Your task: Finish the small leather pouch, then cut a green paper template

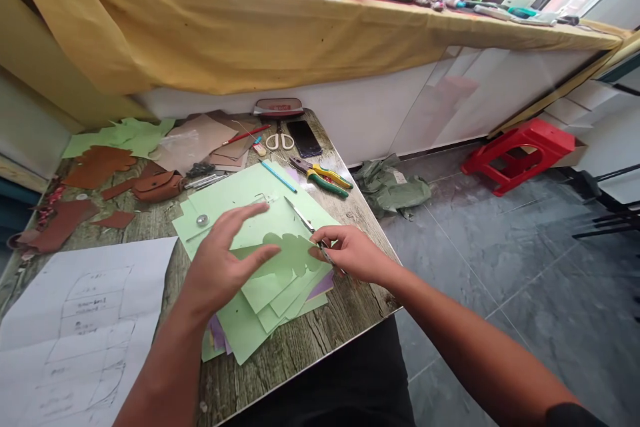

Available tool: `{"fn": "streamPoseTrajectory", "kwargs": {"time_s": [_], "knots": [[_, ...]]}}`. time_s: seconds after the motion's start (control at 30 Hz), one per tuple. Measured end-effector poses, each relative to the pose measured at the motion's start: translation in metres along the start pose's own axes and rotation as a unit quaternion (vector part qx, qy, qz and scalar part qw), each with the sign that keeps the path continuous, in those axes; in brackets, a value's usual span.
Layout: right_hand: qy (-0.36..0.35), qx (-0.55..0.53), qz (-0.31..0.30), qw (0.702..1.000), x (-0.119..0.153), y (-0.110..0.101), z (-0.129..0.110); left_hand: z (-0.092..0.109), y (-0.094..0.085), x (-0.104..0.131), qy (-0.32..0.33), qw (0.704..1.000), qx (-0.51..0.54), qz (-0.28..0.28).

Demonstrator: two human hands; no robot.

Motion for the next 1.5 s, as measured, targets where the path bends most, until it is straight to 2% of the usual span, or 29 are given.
{"fn": "streamPoseTrajectory", "kwargs": {"time_s": [0.07, 0.1, 0.23, 0.33, 0.43, 0.5, 0.6, 0.67, 0.77, 0.9, 1.1, 1.27, 1.5], "knots": [[-0.011, 0.013, -0.014, 1.0, 0.0, 0.002, -0.004, 0.002, 0.005, 0.0, -0.005, 0.996, -0.061, -0.061], [-0.016, 0.016, -0.016, 1.0, 0.0, 0.003, -0.005, 0.001, 0.007, 0.0, -0.006, 0.994, -0.077, -0.074], [-0.019, 0.01, 0.001, 1.0, -0.005, 0.009, -0.007, -0.004, 0.006, 0.001, -0.041, 0.992, -0.085, -0.083], [-0.022, -0.028, 0.003, 0.999, -0.008, 0.014, -0.004, -0.009, -0.001, 0.002, -0.099, 0.993, -0.046, -0.046], [-0.033, -0.09, 0.02, 0.995, -0.005, 0.015, 0.001, -0.017, -0.009, 0.003, -0.188, 0.98, 0.051, 0.05], [-0.039, -0.13, 0.04, 0.99, 0.002, 0.016, 0.005, -0.024, -0.01, 0.003, -0.23, 0.945, 0.189, 0.133], [-0.04, -0.173, 0.05, 0.983, 0.015, 0.022, 0.015, -0.032, -0.004, 0.001, -0.249, 0.858, 0.385, 0.231], [-0.032, -0.198, 0.046, 0.979, 0.024, 0.028, 0.023, -0.034, 0.002, -0.001, -0.248, 0.818, 0.447, 0.265], [-0.018, -0.224, 0.025, 0.974, 0.033, 0.038, 0.034, -0.033, 0.01, -0.003, -0.251, 0.797, 0.475, 0.276], [-0.013, -0.237, 0.024, 0.971, 0.036, 0.042, 0.041, -0.031, 0.013, -0.002, -0.258, 0.802, 0.47, 0.264], [-0.028, -0.24, 0.061, 0.969, 0.036, 0.039, 0.042, -0.032, 0.01, -0.001, -0.266, 0.831, 0.434, 0.223], [-0.043, -0.218, 0.078, 0.972, 0.03, 0.034, 0.04, -0.024, 0.008, 0.002, -0.289, 0.868, 0.391, 0.103], [-0.053, -0.175, 0.116, 0.976, 0.016, 0.009, 0.022, -0.018, 0.015, 0.006, -0.306, 0.899, 0.305, -0.068]]}}
Point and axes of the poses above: each hand's wrist, its own x-axis away from the middle knuckle, its own y-axis out of the palm, z = x × y, the point moved 2 cm from there along -x, towards the middle knuckle, and after that the axes turned 11 degrees about x, right-handed, at the moved point
